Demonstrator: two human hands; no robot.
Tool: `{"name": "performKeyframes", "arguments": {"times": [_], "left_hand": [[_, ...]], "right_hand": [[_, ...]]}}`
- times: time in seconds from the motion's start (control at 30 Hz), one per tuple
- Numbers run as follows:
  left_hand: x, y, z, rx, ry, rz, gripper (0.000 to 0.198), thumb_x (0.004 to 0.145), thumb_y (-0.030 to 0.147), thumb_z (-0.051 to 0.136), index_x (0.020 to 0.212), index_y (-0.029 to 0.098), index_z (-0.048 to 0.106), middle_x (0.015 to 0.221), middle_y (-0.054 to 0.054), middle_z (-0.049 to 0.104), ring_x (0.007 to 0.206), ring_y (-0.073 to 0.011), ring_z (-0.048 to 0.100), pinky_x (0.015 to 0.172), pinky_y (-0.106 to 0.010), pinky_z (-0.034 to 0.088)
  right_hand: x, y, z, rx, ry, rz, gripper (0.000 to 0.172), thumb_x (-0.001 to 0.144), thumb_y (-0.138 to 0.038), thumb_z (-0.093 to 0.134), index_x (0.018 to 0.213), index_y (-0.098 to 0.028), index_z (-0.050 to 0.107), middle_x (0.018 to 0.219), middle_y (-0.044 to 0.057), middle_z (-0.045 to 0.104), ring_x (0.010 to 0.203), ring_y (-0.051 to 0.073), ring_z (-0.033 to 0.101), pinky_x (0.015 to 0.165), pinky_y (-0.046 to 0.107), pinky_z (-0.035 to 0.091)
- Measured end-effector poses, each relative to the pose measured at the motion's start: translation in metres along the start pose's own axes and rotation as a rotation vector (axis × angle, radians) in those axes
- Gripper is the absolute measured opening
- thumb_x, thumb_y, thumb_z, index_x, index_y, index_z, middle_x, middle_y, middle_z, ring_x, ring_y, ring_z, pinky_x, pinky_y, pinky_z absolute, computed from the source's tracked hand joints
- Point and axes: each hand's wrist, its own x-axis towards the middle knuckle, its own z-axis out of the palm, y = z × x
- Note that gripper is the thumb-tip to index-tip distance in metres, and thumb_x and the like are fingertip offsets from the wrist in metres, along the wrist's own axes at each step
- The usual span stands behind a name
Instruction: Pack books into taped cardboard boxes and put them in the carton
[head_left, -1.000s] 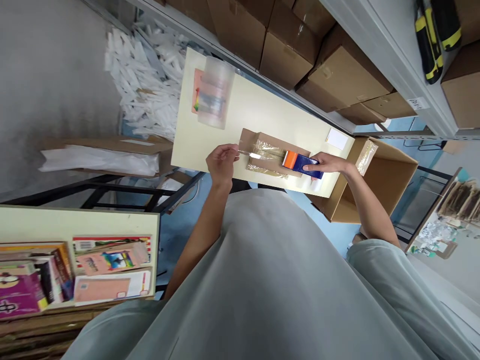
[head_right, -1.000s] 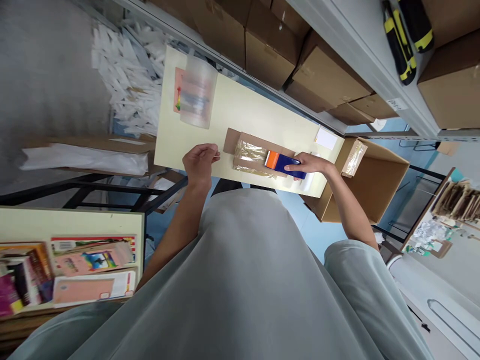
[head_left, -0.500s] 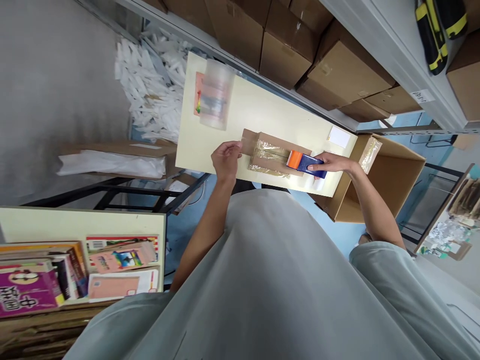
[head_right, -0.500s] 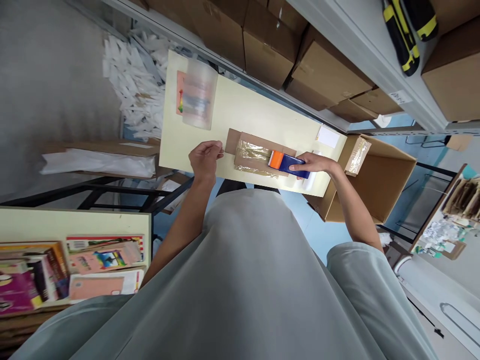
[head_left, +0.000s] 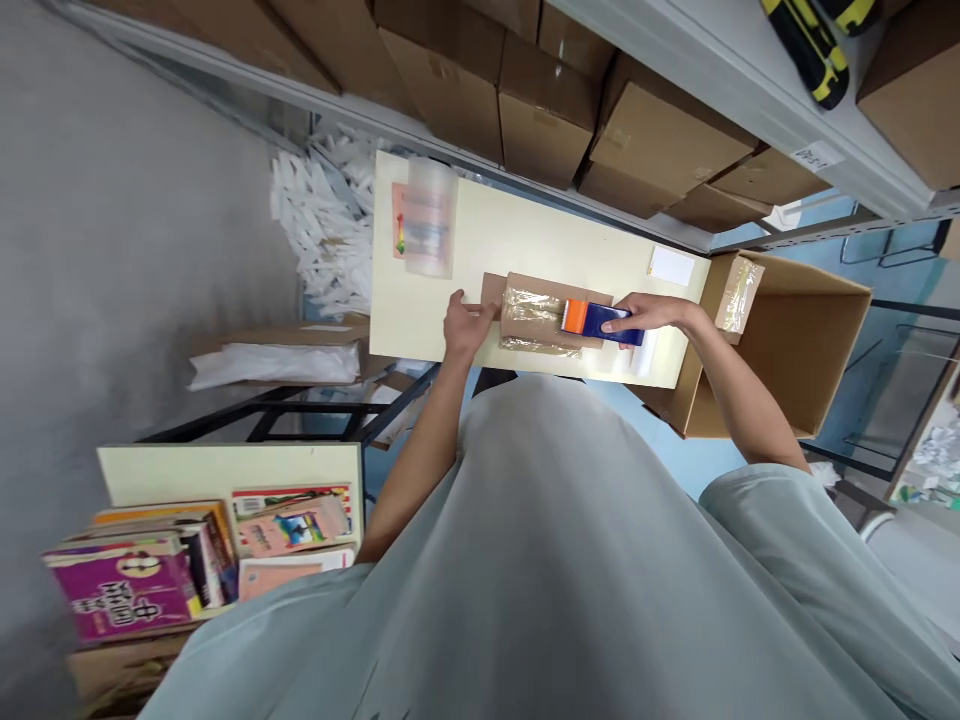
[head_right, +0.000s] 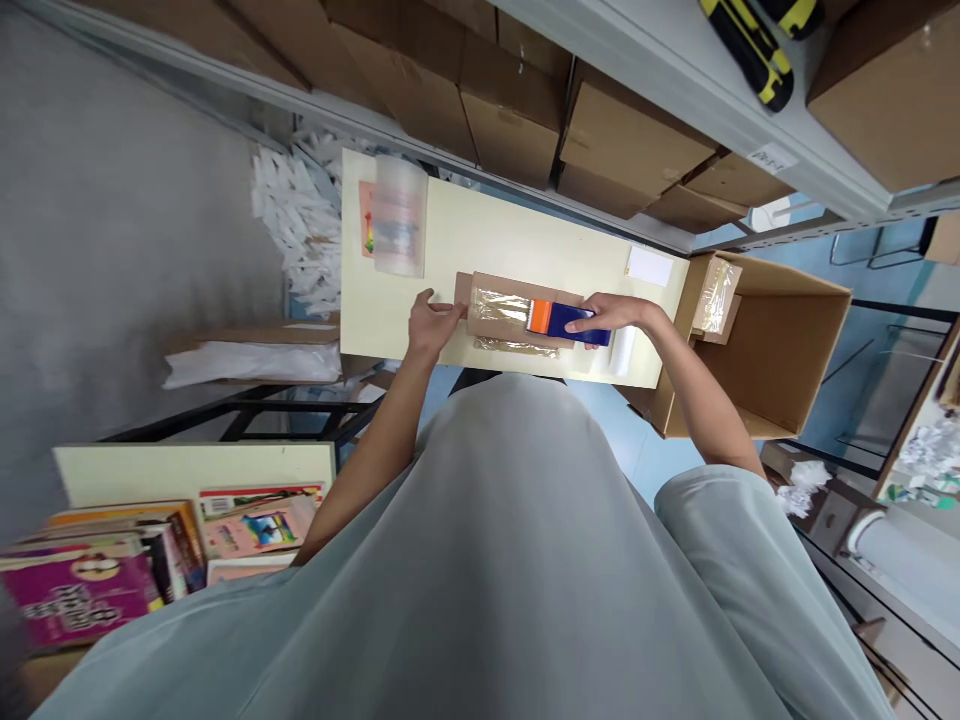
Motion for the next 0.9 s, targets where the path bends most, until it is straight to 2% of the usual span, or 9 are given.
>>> {"name": "performKeyframes", "arguments": {"times": [0.07, 0.13, 0.2, 0.27, 0.4, 0.57, 0.73, 0.9], "left_hand": [[-0.006, 0.013, -0.006, 0.050, 0.001, 0.045, 0.034, 0.083, 0.036, 0.089, 0.112, 0.020, 0.080, 0.094, -0.005, 0.078, 0.089, -0.0232, 0.076, 0.094, -0.036, 0.060], [-0.015, 0.027, -0.006, 0.060, -0.051, 0.117, 0.030, 0.087, 0.041, 0.085, 0.106, 0.018, 0.083, 0.095, -0.007, 0.080, 0.087, -0.0217, 0.075, 0.090, -0.033, 0.060], [-0.023, 0.037, 0.000, 0.064, -0.087, 0.158, 0.027, 0.083, 0.040, 0.088, 0.097, 0.017, 0.084, 0.093, -0.007, 0.081, 0.086, -0.0209, 0.075, 0.088, -0.032, 0.059], [-0.026, 0.042, 0.006, 0.071, -0.070, 0.145, 0.024, 0.077, 0.036, 0.090, 0.090, 0.017, 0.083, 0.091, -0.007, 0.081, 0.083, -0.0201, 0.074, 0.089, -0.032, 0.059], [-0.022, 0.041, 0.014, 0.050, -0.023, 0.019, 0.021, 0.073, 0.032, 0.089, 0.086, 0.017, 0.082, 0.084, -0.005, 0.079, 0.079, -0.0199, 0.072, 0.084, -0.034, 0.061], [-0.020, 0.033, 0.021, 0.171, 0.054, 0.071, 0.027, 0.072, 0.037, 0.090, 0.090, 0.018, 0.082, 0.085, -0.004, 0.079, 0.082, -0.0207, 0.074, 0.091, -0.037, 0.062], [-0.021, 0.024, 0.032, 0.023, 0.088, 0.013, 0.031, 0.067, 0.034, 0.095, 0.088, 0.017, 0.079, 0.085, -0.004, 0.077, 0.084, -0.0202, 0.074, 0.092, -0.039, 0.065], [-0.024, 0.021, 0.036, -0.052, 0.138, -0.002, 0.031, 0.068, 0.034, 0.098, 0.087, 0.017, 0.080, 0.093, -0.006, 0.079, 0.095, -0.0211, 0.077, 0.101, -0.042, 0.066]], "right_hand": [[0.000, 0.001, 0.001, 0.016, 0.001, -0.018, 0.069, 0.071, -0.088, 0.088, 0.080, -0.021, 0.077, 0.075, 0.005, 0.082, 0.072, 0.022, 0.075, 0.075, 0.034, 0.057], [0.000, 0.003, 0.001, 0.023, -0.002, -0.047, 0.070, 0.069, -0.088, 0.089, 0.083, -0.021, 0.079, 0.076, 0.005, 0.082, 0.073, 0.022, 0.076, 0.076, 0.034, 0.059], [0.001, 0.004, 0.001, 0.032, -0.012, -0.064, 0.071, 0.068, -0.088, 0.090, 0.085, -0.020, 0.081, 0.076, 0.005, 0.082, 0.075, 0.023, 0.076, 0.078, 0.035, 0.060], [0.002, 0.005, 0.001, 0.036, -0.017, -0.079, 0.073, 0.066, -0.090, 0.091, 0.084, -0.020, 0.081, 0.076, 0.006, 0.082, 0.075, 0.023, 0.077, 0.079, 0.035, 0.062], [0.007, 0.012, 0.003, 0.063, -0.040, -0.136, 0.073, 0.067, -0.091, 0.090, 0.081, -0.020, 0.080, 0.079, 0.007, 0.083, 0.076, 0.023, 0.078, 0.081, 0.036, 0.064], [0.018, 0.025, 0.006, 0.131, -0.058, -0.155, 0.074, 0.061, -0.088, 0.095, 0.086, -0.019, 0.080, 0.080, 0.007, 0.084, 0.080, 0.025, 0.081, 0.081, 0.037, 0.066], [0.019, 0.025, 0.009, 0.087, -0.029, -0.209, 0.069, 0.073, -0.083, 0.092, 0.091, -0.017, 0.082, 0.081, 0.008, 0.084, 0.087, 0.025, 0.082, 0.087, 0.038, 0.066], [0.007, 0.014, 0.012, 0.083, -0.003, -0.249, 0.067, 0.075, -0.078, 0.094, 0.099, -0.017, 0.083, 0.076, 0.004, 0.082, 0.079, 0.022, 0.080, 0.082, 0.035, 0.066]]}}
